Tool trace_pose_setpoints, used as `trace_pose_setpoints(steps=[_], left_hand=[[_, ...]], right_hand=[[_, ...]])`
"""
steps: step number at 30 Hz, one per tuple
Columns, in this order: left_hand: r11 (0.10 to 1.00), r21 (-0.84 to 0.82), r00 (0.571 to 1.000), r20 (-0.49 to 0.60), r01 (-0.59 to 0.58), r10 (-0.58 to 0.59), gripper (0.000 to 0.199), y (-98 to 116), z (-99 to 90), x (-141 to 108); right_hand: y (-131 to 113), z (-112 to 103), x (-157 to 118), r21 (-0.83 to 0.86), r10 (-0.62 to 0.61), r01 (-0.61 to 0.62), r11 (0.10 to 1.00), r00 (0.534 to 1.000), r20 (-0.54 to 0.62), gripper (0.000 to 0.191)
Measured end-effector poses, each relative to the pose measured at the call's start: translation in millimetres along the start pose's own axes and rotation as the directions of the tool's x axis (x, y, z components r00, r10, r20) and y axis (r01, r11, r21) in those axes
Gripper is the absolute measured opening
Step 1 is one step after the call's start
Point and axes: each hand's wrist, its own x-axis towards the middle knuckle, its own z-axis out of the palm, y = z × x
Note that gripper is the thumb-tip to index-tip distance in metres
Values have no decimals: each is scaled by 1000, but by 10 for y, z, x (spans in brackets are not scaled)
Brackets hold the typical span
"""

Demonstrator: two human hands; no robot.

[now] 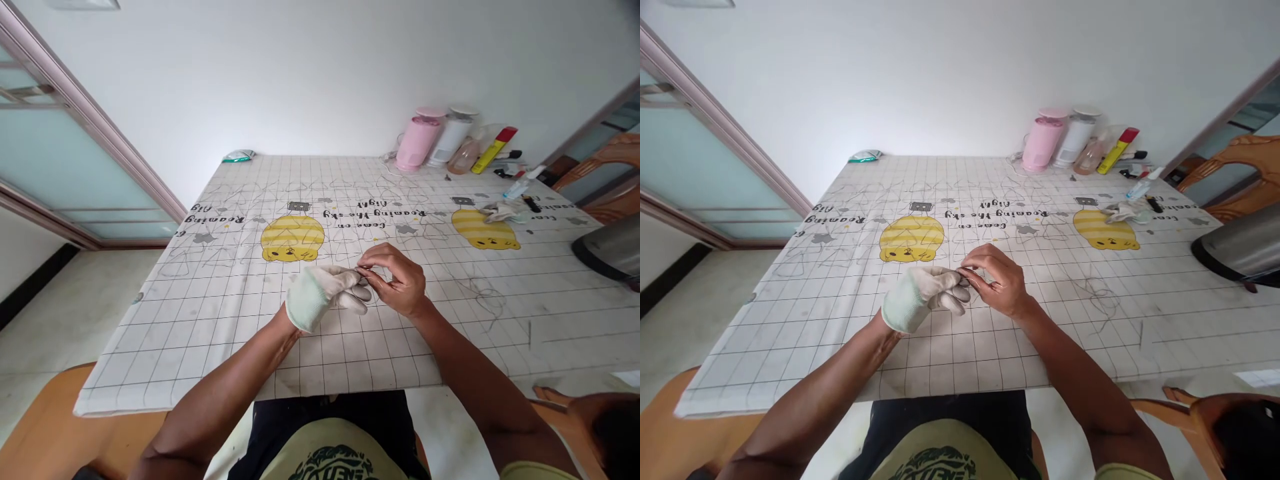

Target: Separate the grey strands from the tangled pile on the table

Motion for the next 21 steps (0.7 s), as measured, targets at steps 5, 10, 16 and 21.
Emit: trace_pose_setpoints(steps=[5, 10, 16, 21], left_hand=[[994, -78, 980, -192, -76, 59, 19, 62, 93, 4], [979, -120, 958, -256, -163, 128, 17, 100, 47, 40], [975, -76, 933, -315, -209, 175, 20, -7, -62, 120], [991, -11, 932, -340, -137, 125, 12, 21, -83, 190]], right_hand=[[13, -77, 18, 221, 352, -370, 902, 928, 119, 26], [53, -24, 16, 406, 446, -537, 740, 843, 301, 32], [65, 95, 8, 497, 549, -585, 641, 802, 237, 26], [62, 28, 6, 356, 517, -545, 759, 837, 181, 26]])
